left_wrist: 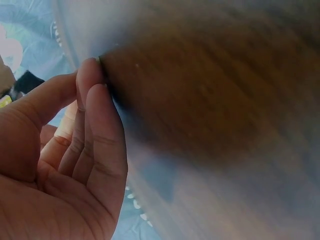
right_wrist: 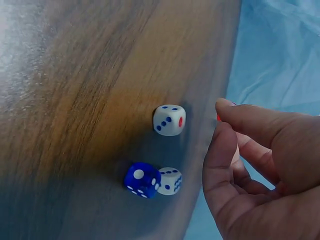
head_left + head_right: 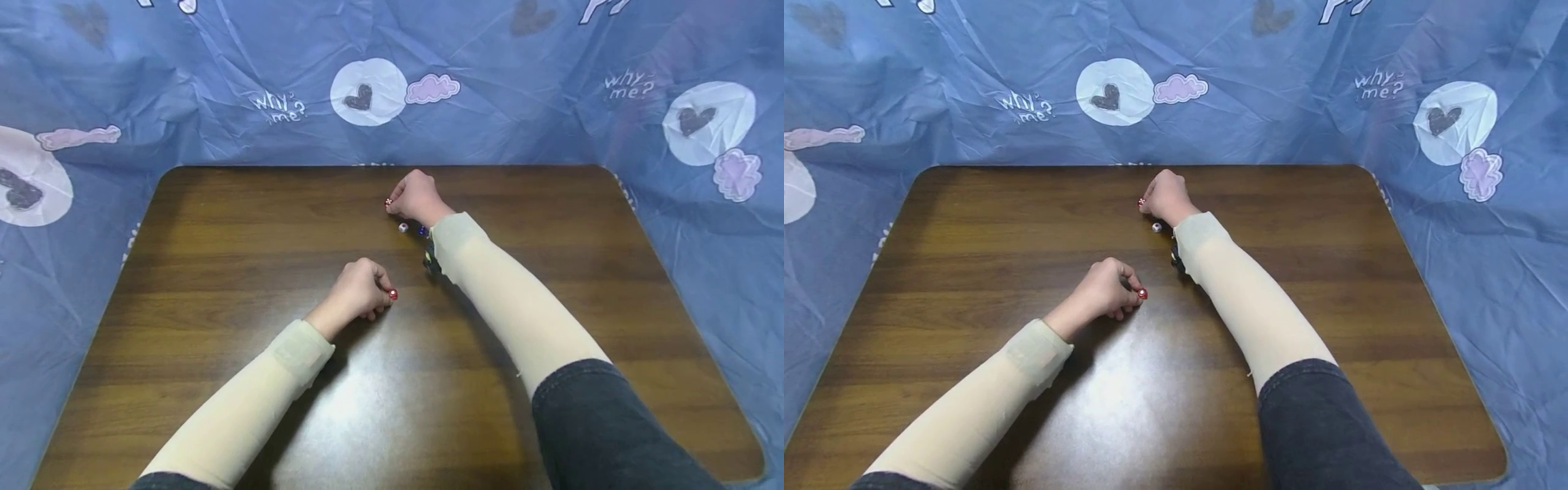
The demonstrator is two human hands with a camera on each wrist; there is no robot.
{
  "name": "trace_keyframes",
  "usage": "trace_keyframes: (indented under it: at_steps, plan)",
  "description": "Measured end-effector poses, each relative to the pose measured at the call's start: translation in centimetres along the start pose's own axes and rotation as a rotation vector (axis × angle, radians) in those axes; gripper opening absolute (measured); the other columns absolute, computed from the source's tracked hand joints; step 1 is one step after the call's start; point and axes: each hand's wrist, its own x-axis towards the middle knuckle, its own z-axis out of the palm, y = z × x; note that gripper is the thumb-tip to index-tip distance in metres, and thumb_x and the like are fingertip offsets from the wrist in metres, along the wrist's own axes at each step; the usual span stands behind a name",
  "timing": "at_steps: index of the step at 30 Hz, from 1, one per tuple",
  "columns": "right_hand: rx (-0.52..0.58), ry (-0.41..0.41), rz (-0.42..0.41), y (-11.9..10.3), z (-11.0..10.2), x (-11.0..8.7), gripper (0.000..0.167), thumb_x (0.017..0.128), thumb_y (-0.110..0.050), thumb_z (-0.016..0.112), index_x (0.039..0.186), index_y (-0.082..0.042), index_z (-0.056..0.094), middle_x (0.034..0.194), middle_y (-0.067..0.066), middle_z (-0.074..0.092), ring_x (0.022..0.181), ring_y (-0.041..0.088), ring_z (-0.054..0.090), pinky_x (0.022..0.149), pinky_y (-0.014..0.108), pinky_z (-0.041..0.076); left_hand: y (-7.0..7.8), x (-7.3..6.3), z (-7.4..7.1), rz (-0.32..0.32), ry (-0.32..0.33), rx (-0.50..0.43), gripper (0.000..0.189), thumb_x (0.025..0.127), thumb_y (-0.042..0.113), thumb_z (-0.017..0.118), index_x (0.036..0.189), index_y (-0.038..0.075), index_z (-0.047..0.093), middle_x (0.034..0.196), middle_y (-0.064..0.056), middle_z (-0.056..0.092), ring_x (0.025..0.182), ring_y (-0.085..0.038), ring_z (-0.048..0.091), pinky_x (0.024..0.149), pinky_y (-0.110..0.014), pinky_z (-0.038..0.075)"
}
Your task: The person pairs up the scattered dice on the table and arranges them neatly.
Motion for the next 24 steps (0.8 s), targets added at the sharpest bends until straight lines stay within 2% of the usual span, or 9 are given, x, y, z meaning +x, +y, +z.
trace_keyframes:
  at_steps: [3,7,11,17,24]
  plan:
    - [0.007,-0.007,-0.002,0.0,-0.4,-0.6,0.011,0.082,-0.017,0.087,0.082,-0.01,0.08,0.08,0.0,0.072,0.094,0.021,0.06,0.073,0.027,0.054,0.1,0.0,0.0,-0.003,0.004,0.002,0.01,0.086,0.007,0.081,0.078,0.008,0.075,0.06,-0.008,0.068,0.049,-0.023,0.067,0.043,-0.032,0.056]
    - [0.071,-0.053,0.006,0.2,-0.9,-1.9,0.01,0.083,-0.015,0.087,0.083,-0.01,0.079,0.079,0.002,0.073,0.08,0.02,0.069,0.065,0.028,0.056,0.2,-0.1,0.0,-0.007,0.0,0.0,0.01,0.086,0.006,0.081,0.078,0.007,0.075,0.061,-0.008,0.068,0.05,-0.024,0.067,0.043,-0.032,0.056]
    - [0.117,-0.09,-0.009,0.4,-1.3,-3.4,0.008,0.085,-0.013,0.085,0.085,-0.01,0.078,0.078,0.006,0.074,0.071,0.02,0.071,0.059,0.029,0.056,0.1,0.0,-0.1,-0.007,-0.002,-0.015,0.011,0.085,0.005,0.081,0.077,0.007,0.074,0.061,-0.009,0.067,0.05,-0.024,0.067,0.043,-0.031,0.056]
    - [0.108,-0.124,-0.05,1.0,-1.0,-5.6,0.007,0.087,-0.016,0.083,0.088,-0.011,0.078,0.078,0.002,0.073,0.069,0.018,0.069,0.061,0.031,0.055,-0.1,0.0,-0.3,-0.013,0.01,-0.025,0.011,0.084,0.002,0.082,0.078,0.007,0.074,0.06,-0.009,0.067,0.049,-0.024,0.067,0.042,-0.031,0.055]
    - [0.057,-0.143,-0.105,2.8,-0.5,-9.0,0.009,0.086,-0.016,0.084,0.088,-0.01,0.078,0.077,-0.002,0.07,0.067,0.015,0.062,0.06,0.029,0.051,0.0,0.0,-0.1,-0.005,-0.001,-0.022,0.012,0.084,0.005,0.082,0.078,0.01,0.074,0.06,-0.008,0.067,0.049,-0.024,0.067,0.042,-0.03,0.055]
